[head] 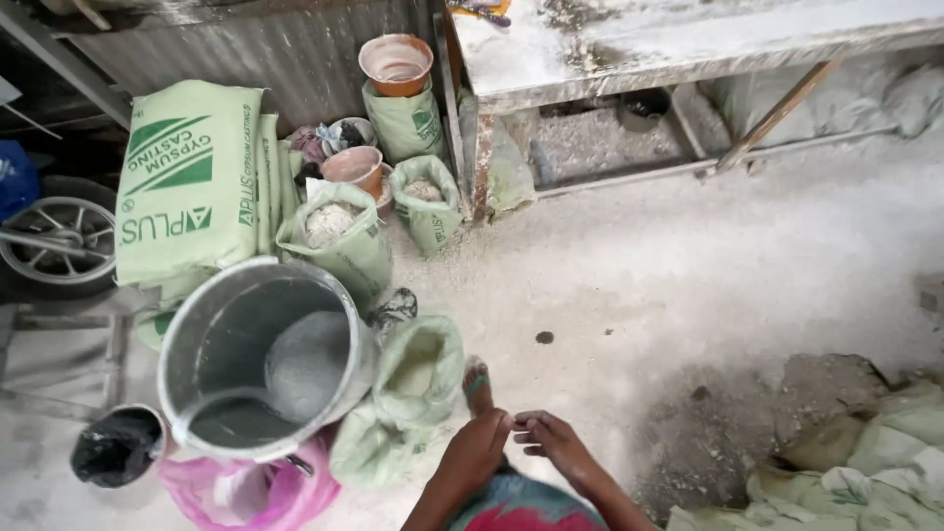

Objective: Preparing and cleaning gypsum molds and moldings in a workshop setting.

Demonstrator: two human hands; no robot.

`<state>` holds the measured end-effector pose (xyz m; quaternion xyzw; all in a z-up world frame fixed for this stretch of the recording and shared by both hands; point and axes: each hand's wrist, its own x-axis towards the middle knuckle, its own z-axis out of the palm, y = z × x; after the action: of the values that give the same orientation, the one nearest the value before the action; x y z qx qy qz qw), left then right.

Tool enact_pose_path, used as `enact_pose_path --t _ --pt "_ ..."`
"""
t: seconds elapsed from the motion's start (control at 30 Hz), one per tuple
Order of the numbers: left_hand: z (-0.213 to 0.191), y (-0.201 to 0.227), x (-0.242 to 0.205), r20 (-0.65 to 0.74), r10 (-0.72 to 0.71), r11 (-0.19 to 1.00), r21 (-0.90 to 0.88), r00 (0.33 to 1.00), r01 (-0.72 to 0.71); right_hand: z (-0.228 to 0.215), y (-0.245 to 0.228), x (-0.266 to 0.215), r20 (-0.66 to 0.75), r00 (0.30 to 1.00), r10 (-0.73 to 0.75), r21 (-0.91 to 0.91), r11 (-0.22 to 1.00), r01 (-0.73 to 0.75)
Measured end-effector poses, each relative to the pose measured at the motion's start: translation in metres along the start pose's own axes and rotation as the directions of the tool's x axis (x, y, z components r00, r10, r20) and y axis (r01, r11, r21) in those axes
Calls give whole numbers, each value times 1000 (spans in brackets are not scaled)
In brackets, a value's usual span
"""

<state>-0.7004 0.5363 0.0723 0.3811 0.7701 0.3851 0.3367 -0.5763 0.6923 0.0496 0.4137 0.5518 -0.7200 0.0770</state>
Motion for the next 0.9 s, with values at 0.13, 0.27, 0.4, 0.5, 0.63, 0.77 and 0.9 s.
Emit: enact_pose_path --t 0.13,0.27,0.4,0.5,0.63,0.77,0.9 --pt "-55 -11 115 41 55 991 123 998 -59 -33 -53 99 13 995 -103 167 981 99" --pt "-122 28 196 65 21 991 131 998 -30 -38 -178 108 -192 981 15 38 999 -8" --pt "-183 74 283 5 -26 997 77 1000 26 -66 -246 159 -326 944 -39 197 974 108" --pt "-195 70 355 -65 17 991 135 998 -9 -94 -259 219 -379 924 -43 360 914 190" --pt "-178 70 446 -38 -43 992 115 998 47 -153 -295 282 -446 889 98 221 975 4" --pt "-175 100 517 102 -126 992 41 987 122 -229 -343 356 -419 907 -38 249 956 155" --pt "-208 136 609 129 -241 970 68 962 234 -281 -441 420 -403 894 -196 65 968 241"
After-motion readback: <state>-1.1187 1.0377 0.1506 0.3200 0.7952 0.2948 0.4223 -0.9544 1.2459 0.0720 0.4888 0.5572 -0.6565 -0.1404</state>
